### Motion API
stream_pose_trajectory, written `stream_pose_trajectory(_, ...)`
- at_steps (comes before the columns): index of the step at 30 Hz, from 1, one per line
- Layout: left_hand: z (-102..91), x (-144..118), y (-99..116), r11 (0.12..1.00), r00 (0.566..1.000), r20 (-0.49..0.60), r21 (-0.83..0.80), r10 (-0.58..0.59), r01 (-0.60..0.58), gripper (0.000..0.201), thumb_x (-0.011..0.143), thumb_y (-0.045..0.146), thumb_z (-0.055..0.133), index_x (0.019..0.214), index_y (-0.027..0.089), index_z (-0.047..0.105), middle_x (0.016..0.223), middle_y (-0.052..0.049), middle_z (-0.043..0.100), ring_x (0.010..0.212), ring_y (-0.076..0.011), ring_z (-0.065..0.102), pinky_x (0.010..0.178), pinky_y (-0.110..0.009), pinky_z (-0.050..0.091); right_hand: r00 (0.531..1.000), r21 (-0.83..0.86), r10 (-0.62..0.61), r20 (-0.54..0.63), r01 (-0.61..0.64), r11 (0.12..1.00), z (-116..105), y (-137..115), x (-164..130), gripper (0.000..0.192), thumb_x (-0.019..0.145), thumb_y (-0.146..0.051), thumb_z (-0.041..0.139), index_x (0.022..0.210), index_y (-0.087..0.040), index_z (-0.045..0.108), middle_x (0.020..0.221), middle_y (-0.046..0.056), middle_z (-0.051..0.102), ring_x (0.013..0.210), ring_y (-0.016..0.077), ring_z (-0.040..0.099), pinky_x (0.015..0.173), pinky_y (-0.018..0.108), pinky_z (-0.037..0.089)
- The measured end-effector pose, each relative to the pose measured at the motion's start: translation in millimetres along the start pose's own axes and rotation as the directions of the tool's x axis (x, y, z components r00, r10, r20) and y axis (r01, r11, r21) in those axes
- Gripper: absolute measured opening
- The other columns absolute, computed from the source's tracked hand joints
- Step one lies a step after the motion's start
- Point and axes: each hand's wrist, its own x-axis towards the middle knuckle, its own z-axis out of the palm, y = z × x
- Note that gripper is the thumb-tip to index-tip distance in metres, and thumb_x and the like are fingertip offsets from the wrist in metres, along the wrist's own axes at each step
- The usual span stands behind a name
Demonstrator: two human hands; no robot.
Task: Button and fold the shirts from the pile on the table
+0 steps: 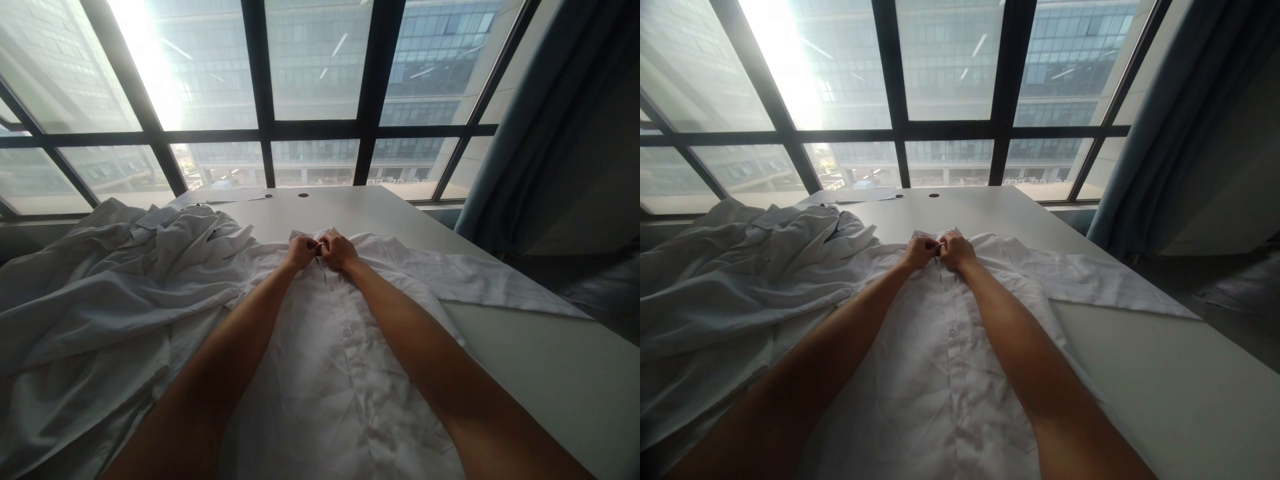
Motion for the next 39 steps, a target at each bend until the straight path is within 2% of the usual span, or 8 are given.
stream_pose_trajectory(9, 2.0, 0, -1, 0.999, 0.999, -0.006, 0.028, 0.045, -0.045, 0.017, 0.080, 0.026, 0.069, 0.088, 0.017, 0.080, 0.080, -0.003, 0.074, 0.074, -0.0141, 0.062, 0.071, -0.023, 0.048, 0.999, -0.001, 0.011, 0.032, -0.011, 1.000, -3, 4, 2, 0.024, 0.083, -0.021, 0.054, 0.100, -0.022, 0.071, 0.115, 0.007, 0.065, 0.101, 0.0232, 0.062, 0.087, 0.031, 0.050)
stream_pose_trajectory(15, 6.4, -4, 0, 0.994, 0.996, -0.082, 0.106, 0.046, -0.037, 0.015, 0.080, 0.025, 0.068, 0.086, 0.015, 0.078, 0.094, -0.006, 0.071, 0.087, -0.0170, 0.063, 0.087, -0.027, 0.050, 1.000, 0.014, 0.010, 0.014, -0.010, 1.000, 1, 8, 3, 0.022, 0.084, -0.020, 0.053, 0.099, -0.020, 0.069, 0.111, 0.009, 0.065, 0.097, 0.0230, 0.062, 0.083, 0.031, 0.050)
stream_pose_trajectory(24, 4.3, -9, 7, 0.976, 0.994, -0.106, 0.219, 0.040, -0.016, 0.012, 0.082, 0.025, 0.068, 0.087, 0.019, 0.078, 0.105, -0.011, 0.064, 0.105, -0.0255, 0.056, 0.096, -0.035, 0.046, 1.000, 0.008, -0.018, 0.001, 0.018, 1.000, 3, 8, 3, 0.022, 0.083, -0.020, 0.054, 0.098, -0.019, 0.071, 0.109, 0.008, 0.066, 0.097, 0.0230, 0.062, 0.083, 0.031, 0.049)
stream_pose_trajectory(33, 2.0, -10, 9, 0.972, 0.997, -0.063, 0.236, 0.033, -0.018, 0.014, 0.085, 0.027, 0.066, 0.091, 0.023, 0.078, 0.108, -0.008, 0.064, 0.107, -0.0260, 0.053, 0.095, -0.037, 0.044, 0.999, 0.003, 0.006, 0.044, -0.006, 1.000, 0, 4, 4, 0.020, 0.084, -0.021, 0.055, 0.097, -0.020, 0.070, 0.109, 0.008, 0.066, 0.097, 0.0229, 0.062, 0.083, 0.031, 0.049)
stream_pose_trajectory(39, -4.0, -18, 24, 0.921, 0.987, -0.139, 0.388, 0.085, -0.025, 0.011, 0.084, 0.026, 0.067, 0.089, 0.021, 0.075, 0.108, -0.011, 0.061, 0.108, -0.0291, 0.052, 0.095, -0.042, 0.040, 0.998, 0.088, 0.055, 0.021, -0.056, 0.995, 8, 9, 8, 0.016, 0.084, -0.021, 0.053, 0.090, -0.020, 0.068, 0.103, 0.008, 0.065, 0.094, 0.0225, 0.061, 0.084, 0.031, 0.049)
